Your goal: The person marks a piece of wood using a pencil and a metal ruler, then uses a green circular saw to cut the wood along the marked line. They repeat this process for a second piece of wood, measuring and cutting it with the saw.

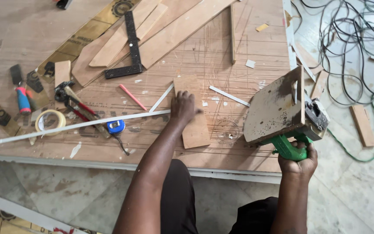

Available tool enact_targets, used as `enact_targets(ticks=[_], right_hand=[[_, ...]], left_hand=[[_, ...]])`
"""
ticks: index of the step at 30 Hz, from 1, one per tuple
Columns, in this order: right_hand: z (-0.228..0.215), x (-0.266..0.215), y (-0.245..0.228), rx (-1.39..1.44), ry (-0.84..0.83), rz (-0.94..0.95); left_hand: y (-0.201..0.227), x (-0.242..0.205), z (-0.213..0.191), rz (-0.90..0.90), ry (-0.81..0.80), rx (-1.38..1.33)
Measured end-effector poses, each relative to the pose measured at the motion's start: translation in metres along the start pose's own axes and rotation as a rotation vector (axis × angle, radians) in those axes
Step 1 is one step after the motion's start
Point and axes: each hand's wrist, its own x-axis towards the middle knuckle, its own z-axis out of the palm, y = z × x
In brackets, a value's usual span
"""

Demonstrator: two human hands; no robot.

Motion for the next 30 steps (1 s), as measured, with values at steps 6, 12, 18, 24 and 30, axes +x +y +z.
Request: enact_targets(ticks=[6, 12, 18, 24, 30], right_hand=[[-0.008, 0.001, 0.001, -0.013, 0.022, -0.046], [-0.014, 0.003, -0.004, 0.014, 0.097, -0.018], [-0.012, 0.005, -0.01, -0.017, 0.09, -0.004], [-0.038, 0.031, -0.018, 0.126, 0.152, 0.106], [-0.04, 0.037, 0.023, 0.268, 0.354, 0.199]], left_hand=[[0.033, 0.066, 0.022, 0.143, 0.299, -0.012], [0.062, 0.107, 0.047, 0.052, 0.241, 0.067], [0.051, 0.105, 0.031, 0.096, 0.183, 0.018], [0.029, 0.075, -0.03, 0.187, 0.526, -0.782], [0.001, -0.031, -0.098, 0.174, 0.592, -1.207]])
